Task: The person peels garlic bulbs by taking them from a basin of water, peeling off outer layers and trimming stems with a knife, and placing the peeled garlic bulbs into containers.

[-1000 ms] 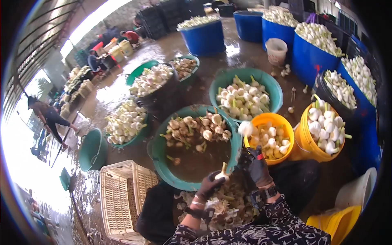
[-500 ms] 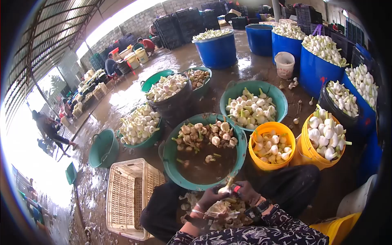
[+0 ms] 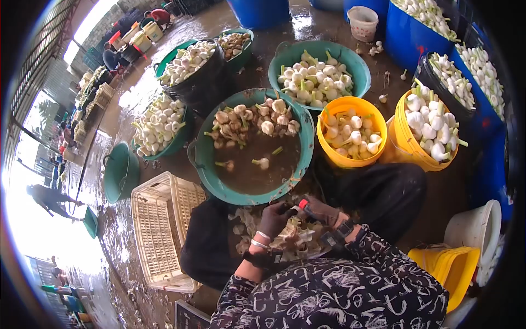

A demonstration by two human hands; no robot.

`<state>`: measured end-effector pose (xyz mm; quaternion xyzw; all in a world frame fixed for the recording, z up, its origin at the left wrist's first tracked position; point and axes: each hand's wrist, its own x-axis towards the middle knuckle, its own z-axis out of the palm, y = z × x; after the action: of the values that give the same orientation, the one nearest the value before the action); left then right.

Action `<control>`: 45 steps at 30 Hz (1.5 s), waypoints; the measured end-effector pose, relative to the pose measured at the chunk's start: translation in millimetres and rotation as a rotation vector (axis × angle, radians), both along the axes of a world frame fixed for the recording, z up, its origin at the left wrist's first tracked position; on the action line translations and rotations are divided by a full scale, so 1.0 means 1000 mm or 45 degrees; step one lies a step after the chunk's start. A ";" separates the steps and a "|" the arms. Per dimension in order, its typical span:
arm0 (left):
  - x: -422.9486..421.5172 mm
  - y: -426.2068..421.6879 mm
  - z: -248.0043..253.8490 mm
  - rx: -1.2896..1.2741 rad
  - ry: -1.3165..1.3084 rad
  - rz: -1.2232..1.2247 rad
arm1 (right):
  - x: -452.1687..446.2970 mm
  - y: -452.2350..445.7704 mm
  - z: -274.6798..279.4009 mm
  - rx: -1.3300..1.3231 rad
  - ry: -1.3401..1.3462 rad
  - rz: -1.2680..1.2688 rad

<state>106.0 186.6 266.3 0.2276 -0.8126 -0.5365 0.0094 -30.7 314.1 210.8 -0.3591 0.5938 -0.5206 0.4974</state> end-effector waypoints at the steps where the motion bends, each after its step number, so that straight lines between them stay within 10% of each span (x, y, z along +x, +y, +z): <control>1: 0.002 -0.003 -0.007 0.003 -0.004 0.002 | -0.002 0.002 -0.006 0.061 -0.164 0.006; 3: 0.005 -0.008 -0.022 0.743 -0.049 0.353 | 0.001 -0.001 0.024 -0.050 -0.253 -0.020; 8: 0.014 -0.013 -0.018 1.116 0.134 0.475 | 0.002 -0.005 0.052 -0.227 -0.706 -0.038; 10: 0.020 -0.012 -0.038 -0.282 0.463 0.107 | 0.003 -0.009 0.044 -0.457 0.341 -0.104; 11: 0.020 -0.011 -0.030 -0.301 0.330 0.112 | 0.008 -0.010 0.049 -0.402 0.990 -0.207; 14: 0.021 -0.018 -0.039 -0.500 0.364 -0.061 | 0.018 -0.010 0.048 -0.283 1.180 -0.182; 16: 0.013 -0.011 -0.038 0.383 0.318 0.323 | 0.018 -0.012 0.043 -0.349 1.329 -0.250; 19: 0.016 -0.008 -0.020 0.814 0.415 0.593 | 0.011 -0.012 0.038 -0.124 -0.474 -0.615; 27: 0.053 -0.011 0.043 1.054 0.147 0.044 | -0.015 -0.009 0.007 -0.101 -0.963 -0.806; 32: 0.055 -0.045 0.038 1.712 0.803 -0.305 | -0.017 -0.009 -0.050 -0.430 -1.295 -0.559; 35: 0.031 -0.063 0.032 0.618 -0.113 -0.073 | -0.022 -0.008 -0.036 -0.267 -1.298 -0.598; 38: 0.000 -0.109 -0.067 0.402 -0.125 0.404 | -0.034 -0.011 -0.001 -0.043 -1.282 -0.643; 42: -0.054 -0.152 -0.110 0.261 -0.082 0.672 | -0.065 -0.017 0.077 -0.702 -1.585 -0.567; 45: -0.080 -0.190 -0.215 0.054 -0.262 0.736 | -0.076 -0.020 0.069 -0.368 -1.346 -0.734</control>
<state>26.4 -3.0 51.2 0.5027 -0.6995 -0.5024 0.0745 -106.5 294.2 280.1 0.0584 0.2637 -0.8167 0.5100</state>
